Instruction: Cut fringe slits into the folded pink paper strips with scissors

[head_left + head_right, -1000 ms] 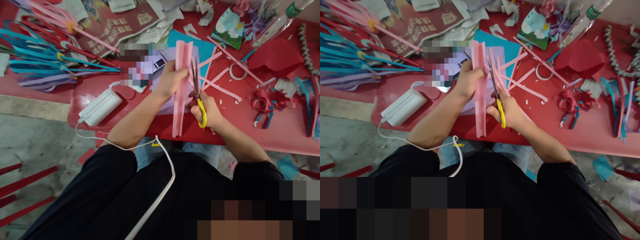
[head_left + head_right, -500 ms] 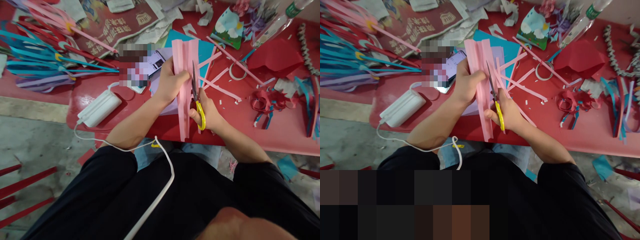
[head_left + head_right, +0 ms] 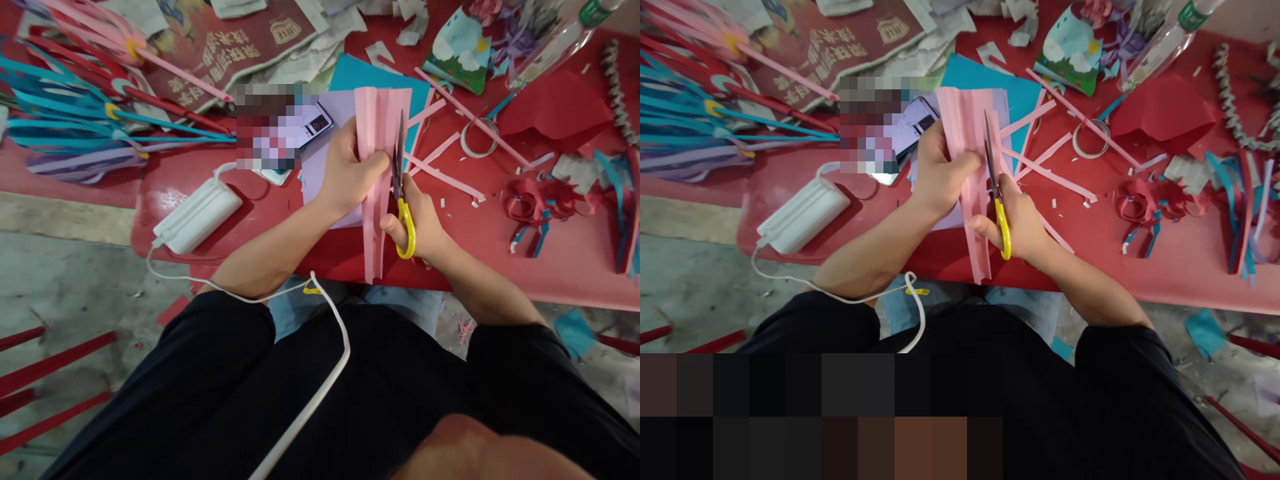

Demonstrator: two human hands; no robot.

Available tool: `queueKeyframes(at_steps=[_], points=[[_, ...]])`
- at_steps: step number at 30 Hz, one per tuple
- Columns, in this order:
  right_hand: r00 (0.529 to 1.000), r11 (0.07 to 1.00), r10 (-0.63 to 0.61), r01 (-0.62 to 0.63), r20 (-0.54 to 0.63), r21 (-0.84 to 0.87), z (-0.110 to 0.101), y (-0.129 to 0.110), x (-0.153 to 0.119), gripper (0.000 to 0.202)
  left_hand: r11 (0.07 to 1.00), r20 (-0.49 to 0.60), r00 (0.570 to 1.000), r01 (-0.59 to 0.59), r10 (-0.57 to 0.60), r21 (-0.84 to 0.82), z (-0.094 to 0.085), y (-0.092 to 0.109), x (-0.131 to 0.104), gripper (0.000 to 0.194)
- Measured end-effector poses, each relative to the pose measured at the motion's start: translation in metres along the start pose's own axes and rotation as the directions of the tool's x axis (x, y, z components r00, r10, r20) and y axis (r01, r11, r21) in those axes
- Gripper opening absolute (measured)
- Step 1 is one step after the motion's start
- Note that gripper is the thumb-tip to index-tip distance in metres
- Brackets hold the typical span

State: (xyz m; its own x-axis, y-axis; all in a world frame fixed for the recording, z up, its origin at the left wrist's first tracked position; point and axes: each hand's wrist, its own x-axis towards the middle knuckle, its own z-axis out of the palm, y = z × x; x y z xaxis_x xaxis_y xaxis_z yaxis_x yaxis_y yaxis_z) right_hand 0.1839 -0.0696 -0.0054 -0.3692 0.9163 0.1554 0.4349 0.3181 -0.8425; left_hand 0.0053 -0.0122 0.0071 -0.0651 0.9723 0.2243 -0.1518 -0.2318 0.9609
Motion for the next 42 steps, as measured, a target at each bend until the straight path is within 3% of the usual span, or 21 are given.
queueKeyframes(at_steps=[10,17,27,30,37,42], points=[[0.999,0.998,-0.011,0.009,-0.04,-0.055,-0.001,0.002,0.0,0.103,0.989,-0.032,0.989,0.143,-0.142,0.023,0.005,0.011,-0.008,0.021],[1.0,0.995,-0.015,0.014,-0.005,-0.099,0.0,0.003,0.001,0.1,0.999,-0.068,0.998,0.001,-0.004,-0.044,0.001,-0.001,0.001,0.016],[1.0,1.0,0.008,-0.008,0.009,-0.023,-0.002,0.007,0.003,0.127,0.991,0.08,0.995,0.064,-0.055,-0.115,0.001,0.003,-0.004,0.018],[1.0,1.0,0.005,-0.005,-0.021,0.0,-0.003,0.008,0.005,0.133,0.992,0.068,0.991,0.115,-0.111,-0.059,0.003,0.004,-0.004,0.018],[0.999,0.999,0.011,-0.013,-0.044,-0.048,-0.004,0.004,0.004,0.125,0.984,-0.036,0.985,0.173,-0.171,0.048,0.005,0.007,-0.007,0.02],[0.998,0.999,0.018,-0.02,-0.052,-0.044,-0.004,0.005,0.003,0.115,0.983,-0.022,0.983,0.183,-0.183,0.012,0.005,0.004,-0.009,0.023]])
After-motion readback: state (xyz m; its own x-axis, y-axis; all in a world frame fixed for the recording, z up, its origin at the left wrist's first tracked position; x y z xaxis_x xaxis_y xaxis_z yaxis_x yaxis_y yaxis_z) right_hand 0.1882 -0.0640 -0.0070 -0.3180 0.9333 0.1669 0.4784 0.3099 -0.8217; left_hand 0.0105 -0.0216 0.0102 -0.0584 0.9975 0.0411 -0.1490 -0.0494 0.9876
